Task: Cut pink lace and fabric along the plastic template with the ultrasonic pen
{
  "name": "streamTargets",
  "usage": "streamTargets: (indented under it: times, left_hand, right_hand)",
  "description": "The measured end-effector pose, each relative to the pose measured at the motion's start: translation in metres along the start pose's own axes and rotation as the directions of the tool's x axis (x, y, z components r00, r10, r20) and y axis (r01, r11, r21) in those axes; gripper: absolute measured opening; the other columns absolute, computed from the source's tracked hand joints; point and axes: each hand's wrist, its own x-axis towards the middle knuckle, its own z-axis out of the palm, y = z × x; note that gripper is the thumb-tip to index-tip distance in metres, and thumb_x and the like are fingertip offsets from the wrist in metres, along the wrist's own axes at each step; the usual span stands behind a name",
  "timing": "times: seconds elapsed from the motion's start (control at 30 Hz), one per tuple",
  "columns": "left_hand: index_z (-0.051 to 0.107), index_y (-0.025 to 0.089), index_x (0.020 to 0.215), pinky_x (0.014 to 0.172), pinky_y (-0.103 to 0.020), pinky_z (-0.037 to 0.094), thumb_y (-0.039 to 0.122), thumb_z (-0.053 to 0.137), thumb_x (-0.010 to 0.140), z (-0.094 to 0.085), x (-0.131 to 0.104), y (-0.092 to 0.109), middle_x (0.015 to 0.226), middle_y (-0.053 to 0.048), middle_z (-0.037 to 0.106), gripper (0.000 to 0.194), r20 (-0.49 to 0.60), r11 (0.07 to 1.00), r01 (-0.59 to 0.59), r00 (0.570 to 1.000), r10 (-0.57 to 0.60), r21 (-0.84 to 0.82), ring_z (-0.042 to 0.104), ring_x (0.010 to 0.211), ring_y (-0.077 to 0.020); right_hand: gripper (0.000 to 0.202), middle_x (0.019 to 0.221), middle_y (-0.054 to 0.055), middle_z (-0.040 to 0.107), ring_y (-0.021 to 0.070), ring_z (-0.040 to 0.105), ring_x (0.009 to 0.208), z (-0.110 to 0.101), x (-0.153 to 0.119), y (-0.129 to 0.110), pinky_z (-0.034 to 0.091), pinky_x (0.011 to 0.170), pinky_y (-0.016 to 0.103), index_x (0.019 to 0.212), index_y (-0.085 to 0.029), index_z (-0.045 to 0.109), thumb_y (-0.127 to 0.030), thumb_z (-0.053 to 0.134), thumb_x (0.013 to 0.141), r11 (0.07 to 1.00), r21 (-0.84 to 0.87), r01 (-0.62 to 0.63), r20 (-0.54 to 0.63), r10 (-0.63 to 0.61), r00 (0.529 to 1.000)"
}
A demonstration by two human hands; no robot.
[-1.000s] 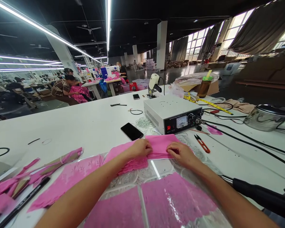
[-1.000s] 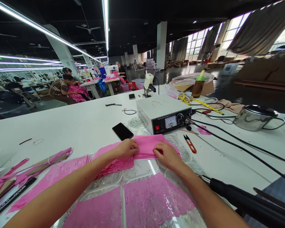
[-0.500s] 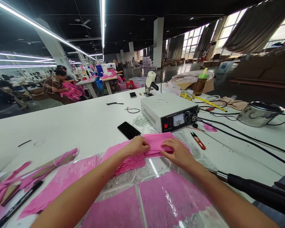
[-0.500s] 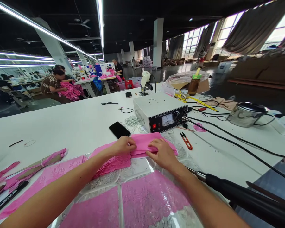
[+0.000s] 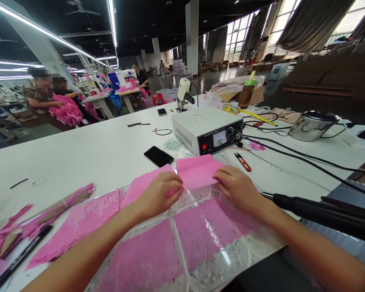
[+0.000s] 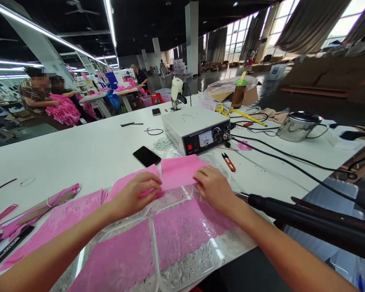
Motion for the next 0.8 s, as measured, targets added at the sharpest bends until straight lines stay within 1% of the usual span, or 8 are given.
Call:
streamTargets:
  times: [0.1,0.17,0.23,0.33,0.5,0.6,0.7,0.8]
  left_hand:
    - [0.065,0.018,0.082,0.093,-0.035,0.049,0.013,0.05,0.093,0.017,-0.034,0.024,0.103,-0.006,0.069,0.02,0.049,0.996,-0.085,0.995,0.087,-0.024,0.062,0.1,-0.0192]
    - [0.063,0.016,0.083,0.103,-0.038,0.046,0.009,0.047,0.093,0.03,-0.05,0.035,0.111,-0.008,0.068,0.021,0.087,0.985,-0.174,0.981,0.174,-0.006,0.063,0.106,-0.0194]
    - [0.062,0.015,0.084,0.11,-0.04,0.041,0.008,0.046,0.094,0.042,-0.061,0.04,0.116,-0.01,0.068,0.02,0.122,0.975,-0.219,0.969,0.213,0.035,0.062,0.114,-0.0209]
    - [0.061,0.014,0.085,0.112,-0.04,0.04,0.009,0.045,0.095,0.051,-0.066,0.044,0.118,-0.011,0.068,0.02,0.146,0.963,-0.249,0.961,0.234,0.099,0.061,0.117,-0.0217]
    - [0.063,0.014,0.089,0.108,-0.04,0.046,0.007,0.04,0.095,0.054,-0.067,0.05,0.11,-0.011,0.07,0.025,0.123,0.931,-0.299,0.953,0.278,0.211,0.065,0.109,-0.0216]
    - [0.064,0.014,0.091,0.104,-0.041,0.049,0.006,0.038,0.094,0.053,-0.068,0.054,0.11,-0.011,0.07,0.027,0.141,0.916,-0.32,0.946,0.293,0.243,0.066,0.109,-0.0232]
    - [0.063,0.018,0.086,0.098,-0.041,0.052,0.01,0.04,0.095,0.051,-0.063,0.056,0.1,-0.008,0.072,0.025,0.149,0.944,-0.275,0.957,0.25,0.18,0.068,0.096,-0.022]
    - [0.062,0.019,0.083,0.082,-0.037,0.055,0.015,0.043,0.096,0.053,-0.047,0.058,0.085,-0.006,0.069,0.024,0.144,0.977,-0.203,0.971,0.193,0.061,0.066,0.078,-0.0193]
  right_hand:
    - [0.02,0.089,0.007,0.069,0.0205,0.062,0.082,-0.021,-0.034,-0.014,0.051,0.076,0.035,0.085,-0.018,0.066,-0.007,0.051,0.088,0.992,0.007,0.129,0.009,-0.129,0.992]
    - [0.02,0.087,0.007,0.069,0.0201,0.062,0.081,-0.029,-0.055,-0.021,0.052,0.075,0.036,0.088,-0.017,0.066,-0.005,0.05,0.088,0.98,-0.003,0.198,0.002,-0.198,0.98]
    - [0.02,0.088,0.008,0.068,0.0202,0.062,0.082,-0.032,-0.071,-0.024,0.052,0.075,0.036,0.091,-0.016,0.065,-0.003,0.05,0.088,0.969,-0.021,0.246,-0.004,-0.246,0.969]
    - [0.016,0.089,0.009,0.068,0.0203,0.061,0.082,-0.033,-0.083,-0.025,0.053,0.074,0.036,0.094,-0.015,0.063,-0.004,0.052,0.089,0.966,-0.027,0.258,0.008,-0.258,0.966]
    - [0.016,0.089,0.009,0.068,0.0204,0.062,0.08,-0.035,-0.085,-0.021,0.055,0.071,0.036,0.095,-0.015,0.062,-0.005,0.052,0.087,0.977,-0.012,0.215,0.013,-0.215,0.977]
    - [0.02,0.092,0.009,0.068,0.0211,0.064,0.082,-0.04,-0.087,-0.018,0.056,0.072,0.036,0.098,-0.017,0.063,-0.006,0.051,0.085,0.992,0.01,0.128,0.032,-0.129,0.991]
    - [0.024,0.096,0.009,0.068,0.0221,0.066,0.088,-0.044,-0.092,-0.014,0.058,0.079,0.038,0.103,-0.02,0.062,-0.008,0.051,0.085,1.0,0.023,0.01,0.052,-0.012,0.999]
    - [0.026,0.098,0.008,0.069,0.0218,0.067,0.091,-0.046,-0.098,-0.011,0.058,0.082,0.039,0.104,-0.021,0.061,-0.009,0.051,0.084,0.996,0.035,-0.077,0.032,0.076,0.997]
